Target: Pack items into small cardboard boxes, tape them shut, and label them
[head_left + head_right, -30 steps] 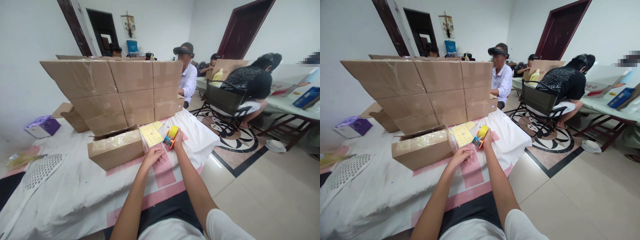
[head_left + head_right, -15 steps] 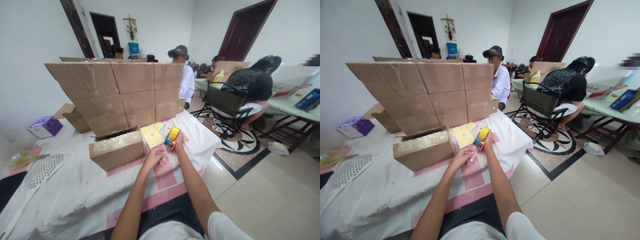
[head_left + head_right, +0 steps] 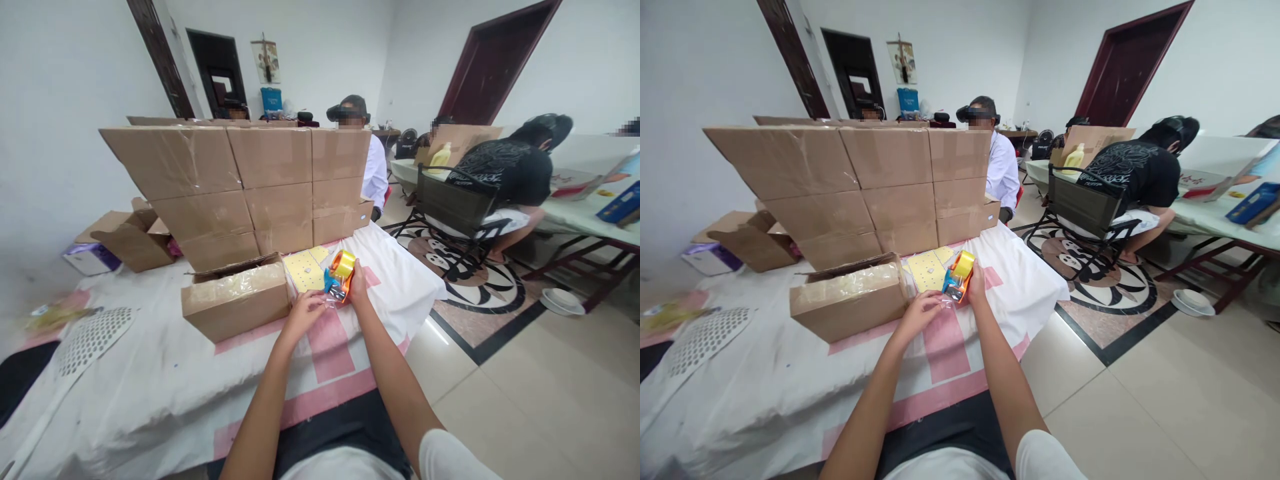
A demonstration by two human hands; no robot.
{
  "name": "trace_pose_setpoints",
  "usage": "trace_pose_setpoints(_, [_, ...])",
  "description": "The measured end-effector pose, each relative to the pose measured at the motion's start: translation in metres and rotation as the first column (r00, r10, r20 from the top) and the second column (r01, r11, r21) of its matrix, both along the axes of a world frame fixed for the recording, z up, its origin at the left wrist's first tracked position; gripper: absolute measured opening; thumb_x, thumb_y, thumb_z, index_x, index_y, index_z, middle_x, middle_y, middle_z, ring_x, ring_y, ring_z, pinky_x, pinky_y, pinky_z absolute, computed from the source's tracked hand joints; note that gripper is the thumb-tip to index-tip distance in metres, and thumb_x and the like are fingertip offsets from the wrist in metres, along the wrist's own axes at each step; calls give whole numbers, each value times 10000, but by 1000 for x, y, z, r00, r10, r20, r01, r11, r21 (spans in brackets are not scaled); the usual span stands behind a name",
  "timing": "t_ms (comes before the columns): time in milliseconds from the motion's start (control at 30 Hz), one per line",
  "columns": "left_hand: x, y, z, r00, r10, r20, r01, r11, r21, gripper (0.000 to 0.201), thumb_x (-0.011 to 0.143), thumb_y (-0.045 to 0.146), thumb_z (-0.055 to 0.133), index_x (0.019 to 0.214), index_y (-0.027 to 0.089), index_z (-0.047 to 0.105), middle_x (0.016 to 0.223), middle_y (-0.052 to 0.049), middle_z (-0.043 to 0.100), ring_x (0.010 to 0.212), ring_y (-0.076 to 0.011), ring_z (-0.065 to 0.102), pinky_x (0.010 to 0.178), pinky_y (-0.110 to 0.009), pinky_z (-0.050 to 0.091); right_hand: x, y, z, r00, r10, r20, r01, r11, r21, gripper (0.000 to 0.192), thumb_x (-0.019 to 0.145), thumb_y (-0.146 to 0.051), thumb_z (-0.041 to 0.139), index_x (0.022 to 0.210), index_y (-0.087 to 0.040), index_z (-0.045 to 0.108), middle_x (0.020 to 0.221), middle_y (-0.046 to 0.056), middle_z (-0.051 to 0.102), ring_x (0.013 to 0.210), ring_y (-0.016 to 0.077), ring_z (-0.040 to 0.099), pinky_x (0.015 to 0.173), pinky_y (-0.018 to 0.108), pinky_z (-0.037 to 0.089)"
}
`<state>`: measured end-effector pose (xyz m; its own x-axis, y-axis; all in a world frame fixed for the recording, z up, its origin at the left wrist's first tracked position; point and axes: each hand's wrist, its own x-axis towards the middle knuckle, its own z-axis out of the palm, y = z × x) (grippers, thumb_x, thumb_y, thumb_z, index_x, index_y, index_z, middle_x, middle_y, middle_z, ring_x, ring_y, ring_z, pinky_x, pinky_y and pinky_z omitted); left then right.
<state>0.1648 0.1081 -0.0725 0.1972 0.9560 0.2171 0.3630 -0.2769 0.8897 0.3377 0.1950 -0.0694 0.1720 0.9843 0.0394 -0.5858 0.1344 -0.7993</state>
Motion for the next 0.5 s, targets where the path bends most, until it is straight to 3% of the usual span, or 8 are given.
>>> trace_pose_setpoints(167, [-6,-3,0,984,-138,110,154,975,-157,274,887,349,646,1027,162,790,846,-74,763,786,-228,684,798,-331,516,2,2,-1,989,67,-130,-54,993,102,538,939,-637,506,1033,-142,693,936,121,794,826,233,764,819,390,620])
trace_pose_setpoints(233, [-7,-2,-2,981,-148,125,168,970,-175,338,897,337,628,1142,145,761,763,-50,726,716,-203,668,767,-314,510,3,2,0,986,64,-156,-48,993,107,508,940,-613,512,1046,-150,692,982,121,795,868,234,766,839,391,616])
trace_pose_setpoints(300, [-8,-2,-3,989,-121,86,132,982,-134,328,890,345,644,1129,158,768,841,-63,717,794,-210,675,816,-327,517,3,2,2,984,59,-170,-43,995,92,498,943,-604,507,1059,-157,690,1005,116,794,901,235,766,843,391,616])
trace_pose_setpoints(433, [-8,-1,-3,999,-35,30,34,999,30,170,826,343,731,881,197,799,1372,-122,600,1210,-270,611,1084,-386,446,4,3,2,989,-19,-146,34,994,100,466,925,-576,545,1069,-155,687,974,102,794,887,229,768,825,383,620])
trace_pose_setpoints(500, [-8,-1,-2,996,-72,55,70,997,39,153,830,332,731,862,199,798,1382,-122,614,1256,-279,593,1116,-392,426,5,3,1,991,-72,-109,87,987,138,431,906,-553,580,1048,-159,686,966,100,794,867,227,769,794,371,622])
